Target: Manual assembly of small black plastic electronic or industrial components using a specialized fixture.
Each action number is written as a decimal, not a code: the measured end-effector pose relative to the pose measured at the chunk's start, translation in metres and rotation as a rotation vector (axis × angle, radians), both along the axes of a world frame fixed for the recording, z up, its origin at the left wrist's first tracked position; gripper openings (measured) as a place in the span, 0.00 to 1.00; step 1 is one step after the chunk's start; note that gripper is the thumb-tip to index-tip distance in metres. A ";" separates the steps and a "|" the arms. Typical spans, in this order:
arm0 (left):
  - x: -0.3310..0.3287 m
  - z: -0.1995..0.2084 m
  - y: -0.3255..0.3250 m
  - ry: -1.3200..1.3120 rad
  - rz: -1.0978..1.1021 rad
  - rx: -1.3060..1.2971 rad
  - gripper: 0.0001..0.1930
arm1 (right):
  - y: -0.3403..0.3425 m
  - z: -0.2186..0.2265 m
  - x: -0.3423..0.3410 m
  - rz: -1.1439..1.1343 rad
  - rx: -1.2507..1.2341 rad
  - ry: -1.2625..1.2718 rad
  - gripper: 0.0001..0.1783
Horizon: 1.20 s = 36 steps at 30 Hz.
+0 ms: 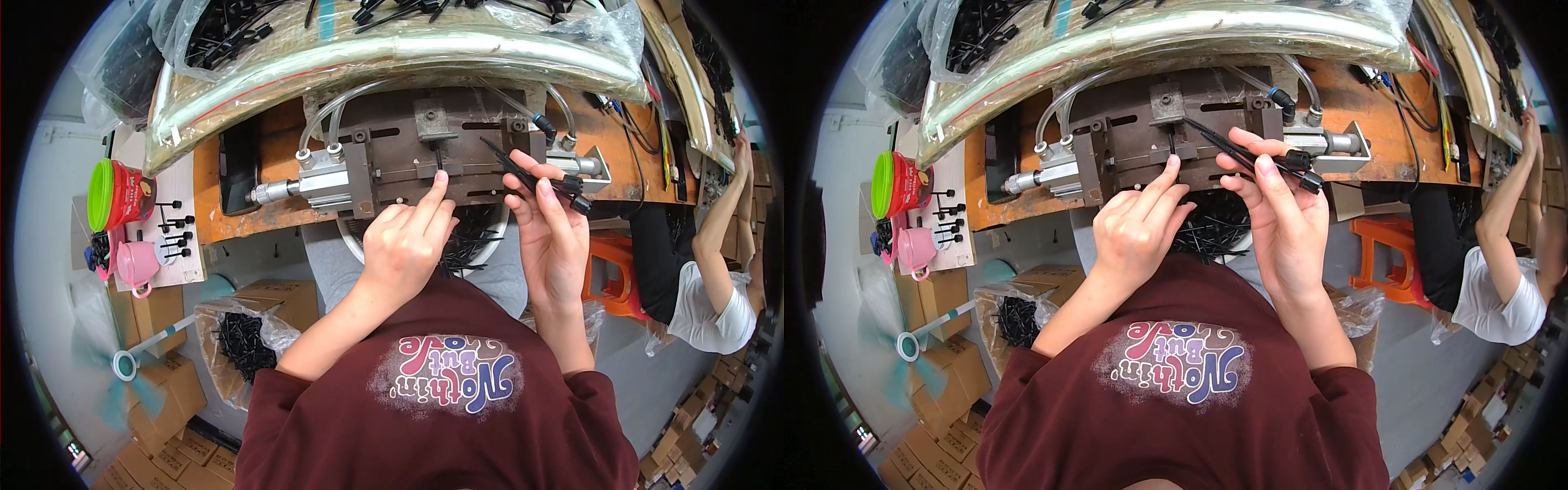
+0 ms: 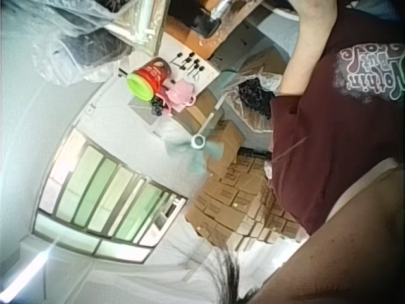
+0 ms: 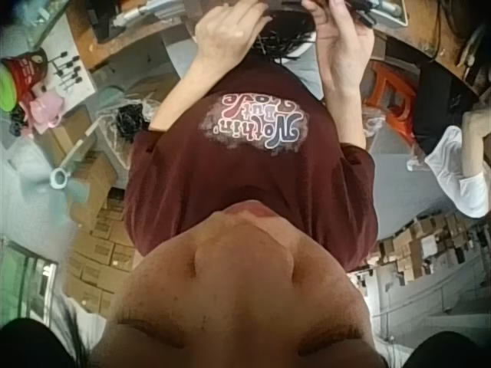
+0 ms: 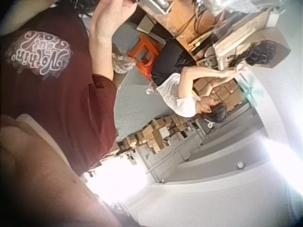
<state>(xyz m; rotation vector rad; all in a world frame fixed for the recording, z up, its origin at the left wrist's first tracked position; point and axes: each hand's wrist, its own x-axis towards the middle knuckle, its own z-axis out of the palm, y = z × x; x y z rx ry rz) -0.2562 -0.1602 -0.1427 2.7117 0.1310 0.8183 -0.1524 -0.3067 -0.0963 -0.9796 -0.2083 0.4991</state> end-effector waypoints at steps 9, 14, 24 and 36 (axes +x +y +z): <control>-0.001 0.002 0.000 0.010 0.002 0.013 0.14 | -0.001 -0.001 -0.002 0.018 0.004 -0.008 0.13; -0.001 0.001 0.000 0.011 0.007 0.016 0.14 | -0.002 -0.002 -0.004 0.026 -0.002 0.008 0.13; 0.000 0.001 0.001 0.000 -0.010 0.016 0.14 | -0.003 -0.004 -0.004 0.029 0.004 0.038 0.14; 0.001 -0.003 0.002 -0.028 -0.031 0.007 0.15 | 0.003 -0.010 -0.009 0.159 0.024 0.105 0.11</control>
